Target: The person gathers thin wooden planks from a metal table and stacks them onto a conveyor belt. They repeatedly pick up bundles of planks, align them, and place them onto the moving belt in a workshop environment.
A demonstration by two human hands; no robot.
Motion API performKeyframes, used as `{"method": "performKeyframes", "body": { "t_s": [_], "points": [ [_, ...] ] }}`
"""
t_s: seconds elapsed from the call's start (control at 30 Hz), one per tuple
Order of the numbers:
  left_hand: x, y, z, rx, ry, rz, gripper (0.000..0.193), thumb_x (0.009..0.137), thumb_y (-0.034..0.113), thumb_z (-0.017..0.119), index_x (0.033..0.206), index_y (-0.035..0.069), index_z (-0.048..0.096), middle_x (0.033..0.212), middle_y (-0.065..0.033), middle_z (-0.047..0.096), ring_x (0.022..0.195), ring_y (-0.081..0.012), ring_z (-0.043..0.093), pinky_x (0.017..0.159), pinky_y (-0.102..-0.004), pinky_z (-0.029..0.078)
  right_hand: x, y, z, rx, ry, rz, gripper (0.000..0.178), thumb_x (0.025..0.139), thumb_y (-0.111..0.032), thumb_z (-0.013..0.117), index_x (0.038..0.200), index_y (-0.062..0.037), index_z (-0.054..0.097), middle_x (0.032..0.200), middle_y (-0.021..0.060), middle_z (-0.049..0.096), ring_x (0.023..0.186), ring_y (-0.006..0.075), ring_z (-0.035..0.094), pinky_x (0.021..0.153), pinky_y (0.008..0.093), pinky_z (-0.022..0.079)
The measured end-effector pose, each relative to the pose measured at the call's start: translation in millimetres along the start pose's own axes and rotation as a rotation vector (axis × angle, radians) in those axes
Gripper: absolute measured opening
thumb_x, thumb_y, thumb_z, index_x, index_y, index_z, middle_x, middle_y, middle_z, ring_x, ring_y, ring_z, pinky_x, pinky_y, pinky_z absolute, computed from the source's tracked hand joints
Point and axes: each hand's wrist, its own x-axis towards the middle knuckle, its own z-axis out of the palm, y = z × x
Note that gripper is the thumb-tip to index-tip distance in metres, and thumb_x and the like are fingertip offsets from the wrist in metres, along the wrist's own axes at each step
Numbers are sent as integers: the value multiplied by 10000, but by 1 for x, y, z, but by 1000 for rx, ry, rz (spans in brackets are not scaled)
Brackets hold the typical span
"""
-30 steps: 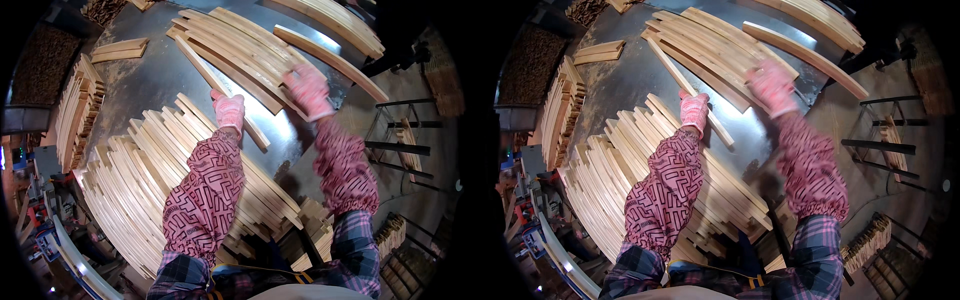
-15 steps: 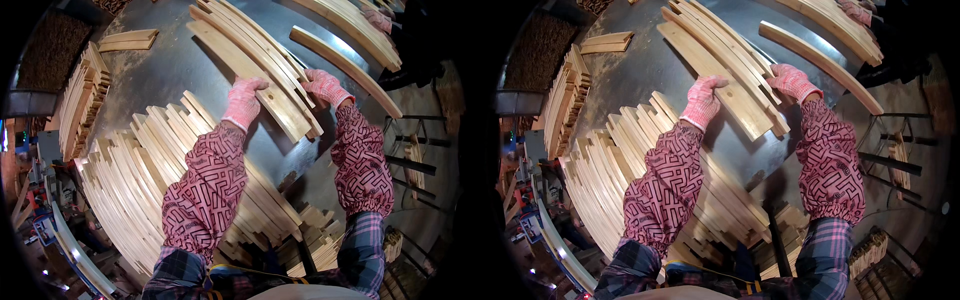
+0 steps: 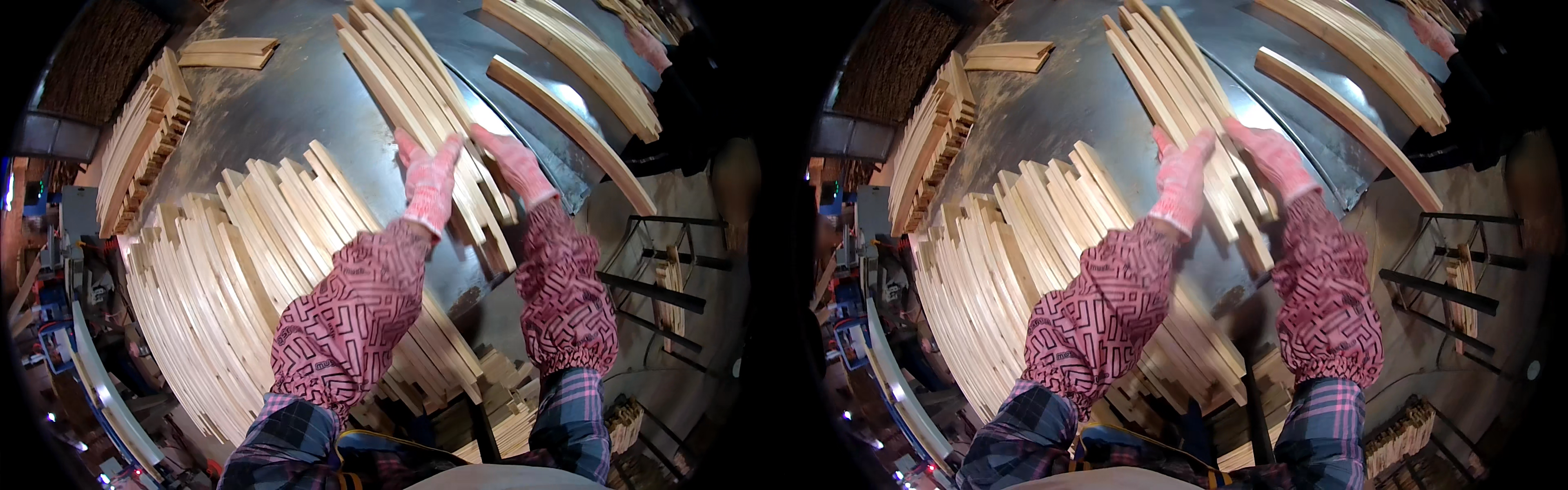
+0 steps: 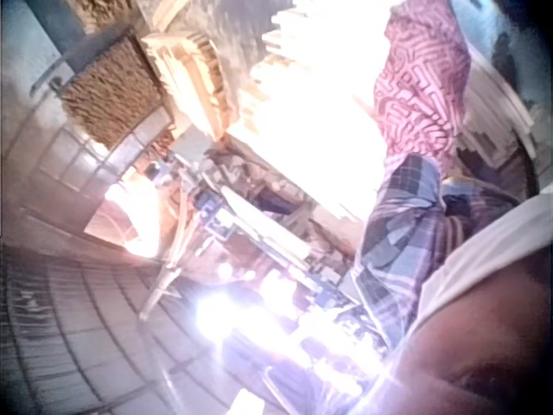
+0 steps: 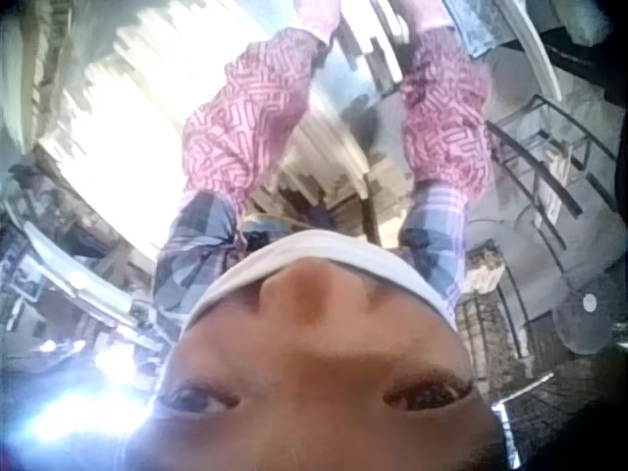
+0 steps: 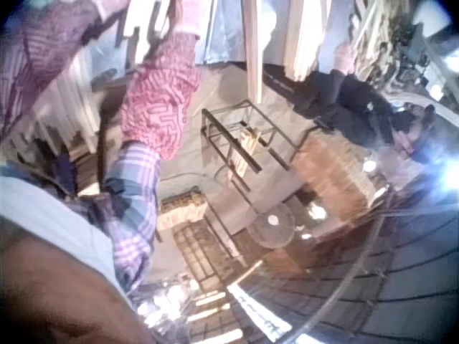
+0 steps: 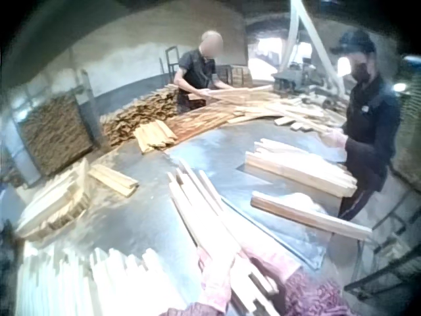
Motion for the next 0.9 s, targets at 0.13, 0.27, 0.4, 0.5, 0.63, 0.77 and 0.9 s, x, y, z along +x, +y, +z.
{"method": "performKeyframes", "body": {
  "t_s": [0.13, 0.27, 0.4, 0.5, 0.63, 0.77, 0.9],
  "points": [
    [-81, 15, -32, -464, -214, -33, 1191, 801, 212, 832, 1588, 67, -50, 1374, -189, 522, 1148, -295, 586, 970, -345, 499, -90, -38, 2, 1161, -218, 313, 567, 899, -512, 693, 1199, -32, 651, 1041, 105, 700, 873, 163, 684, 823, 327, 557],
    [-111, -16, -37, -2, -235, -143, 1235, 795, 155, 831, 1561, -6, -124, 1446, -215, 453, 1285, -283, 506, 1044, -313, 453, -122, -36, 15, 1162, -130, 167, 620, 868, -359, 765, 1359, -70, 523, 1086, 81, 640, 1020, 227, 638, 917, 364, 537],
    [-137, -7, -63, 20, -294, -144, 1240, 786, 144, 827, 1557, -12, -131, 1395, -208, 502, 1249, -266, 534, 1029, -312, 460, -147, -47, 13, 1058, -312, 101, 480, 858, -315, 767, 1197, -48, 557, 927, 8, 587, 832, 138, 572, 794, 304, 503],
    [-179, 11, -100, 122, -336, -110, 1271, 769, 191, 835, 1555, -3, -145, 1397, -206, 511, 1292, -287, 497, 1063, -343, 433, -186, -60, 22, 858, -260, 13, 459, 877, -256, 727, 1216, -3, 549, 778, -32, 533, 680, 76, 476, 634, 252, 424],
    [-248, 24, -159, 425, -226, -48, 1310, 738, 348, 847, 1570, 24, -111, 1474, -246, 425, 1409, -374, 344, 1177, -438, 265, -229, -50, 50, 913, -477, 21, 749, 798, -185, 773, 1454, -30, 448, 1099, 31, 641, 917, 132, 616, 790, 276, 526],
    [-283, 3, -255, 893, -111, 301, 1146, 827, 565, 689, 1571, -26, 49, 1580, -279, 228, 1488, -420, 182, 1220, -476, 135, -272, -84, 119, 915, -520, 114, 822, 760, -152, 791, 1484, -35, 421, 1260, 99, 634, 1079, 207, 638, 915, 319, 526],
    [-286, -20, -319, 1315, 32, 261, 1013, 889, 616, 580, 1565, -15, 167, 1596, -267, 204, 1488, -429, 178, 1220, -516, 105, -303, -76, 205, 319, -410, 85, 834, 755, -163, 835, 1461, 13, 427, 1168, 115, 652, 962, 198, 649, 800, 301, 542]
  ]
}}
